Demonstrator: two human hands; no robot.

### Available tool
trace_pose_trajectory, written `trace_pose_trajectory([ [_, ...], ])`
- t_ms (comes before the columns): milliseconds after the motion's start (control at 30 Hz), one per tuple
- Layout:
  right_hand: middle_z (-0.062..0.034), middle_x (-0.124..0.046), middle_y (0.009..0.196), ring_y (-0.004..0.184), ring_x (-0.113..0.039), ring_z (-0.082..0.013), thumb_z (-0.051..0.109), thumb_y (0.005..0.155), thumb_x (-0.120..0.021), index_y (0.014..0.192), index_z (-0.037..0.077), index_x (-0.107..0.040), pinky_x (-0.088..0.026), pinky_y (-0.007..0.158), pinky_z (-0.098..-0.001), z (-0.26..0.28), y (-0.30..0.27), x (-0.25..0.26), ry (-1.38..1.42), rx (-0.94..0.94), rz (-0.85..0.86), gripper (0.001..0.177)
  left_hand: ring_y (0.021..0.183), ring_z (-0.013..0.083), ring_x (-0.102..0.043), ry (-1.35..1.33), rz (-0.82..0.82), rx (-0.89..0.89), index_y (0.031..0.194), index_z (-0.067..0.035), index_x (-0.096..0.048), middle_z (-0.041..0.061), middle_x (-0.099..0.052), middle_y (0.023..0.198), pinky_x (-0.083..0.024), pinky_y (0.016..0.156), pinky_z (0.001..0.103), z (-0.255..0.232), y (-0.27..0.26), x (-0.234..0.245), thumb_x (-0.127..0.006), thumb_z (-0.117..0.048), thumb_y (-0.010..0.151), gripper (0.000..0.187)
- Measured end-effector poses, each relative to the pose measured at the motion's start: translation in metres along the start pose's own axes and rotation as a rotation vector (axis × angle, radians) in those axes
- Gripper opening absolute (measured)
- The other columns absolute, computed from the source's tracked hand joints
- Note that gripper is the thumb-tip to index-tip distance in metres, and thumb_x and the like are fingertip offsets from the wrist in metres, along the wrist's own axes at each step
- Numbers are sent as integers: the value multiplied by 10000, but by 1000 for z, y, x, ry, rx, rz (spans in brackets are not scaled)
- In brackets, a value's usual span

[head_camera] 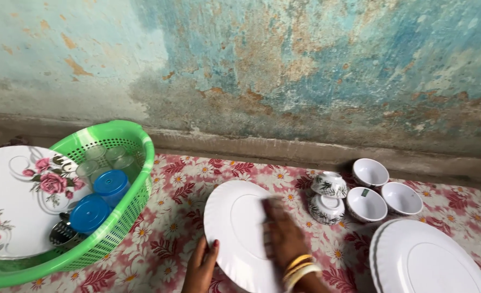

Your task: The person wipes several floral-patterned plates with a cloth, turning them over to clean both sides. The person places the cleaned plates into a green plastic basket containing other dishes.

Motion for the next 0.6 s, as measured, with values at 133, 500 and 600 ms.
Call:
trace_pose_trajectory([
  [133,-239,-333,1622,1463,-315,-460,415,1018,-429,1556,63,-288,-313,1118,-480,-44,4,-2,-151,145,-120,659,1211,293,-615,214,-88,-73,1420,-47,-502,170,-615,1319,-518,980,401,-24,-6,-3,-573,-400,947,594],
  [500,-109,-415,1596,1459,-419,-342,421,949,-533,1547,168,-368,-286,1155,-548,47,-24,-10,-223,374,-76,669,1406,408,-308,741,-316,-522,1341,-90,-639,169,-326,1550,-305,1108,548,-39,-20,-2,-530,-488,947,570],
  [600,-114,-430,1592,1419,-455,-338,390,955,-509,1555,199,-371,-333,1156,-481,-11,-11,4,4,-4,-83,645,1434,398,-263,757,-325,-548,1299,-74,-658,178,-270,1579,-298,1114,561,-59,-28,-4,-516,-534,940,601],
])
Point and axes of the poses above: each hand's wrist, its own y-axis towards the middle knuckle, its own x-axis out of the back of the hand, z = x × y, the point moved 2 cm from there along y, towards the middle knuckle
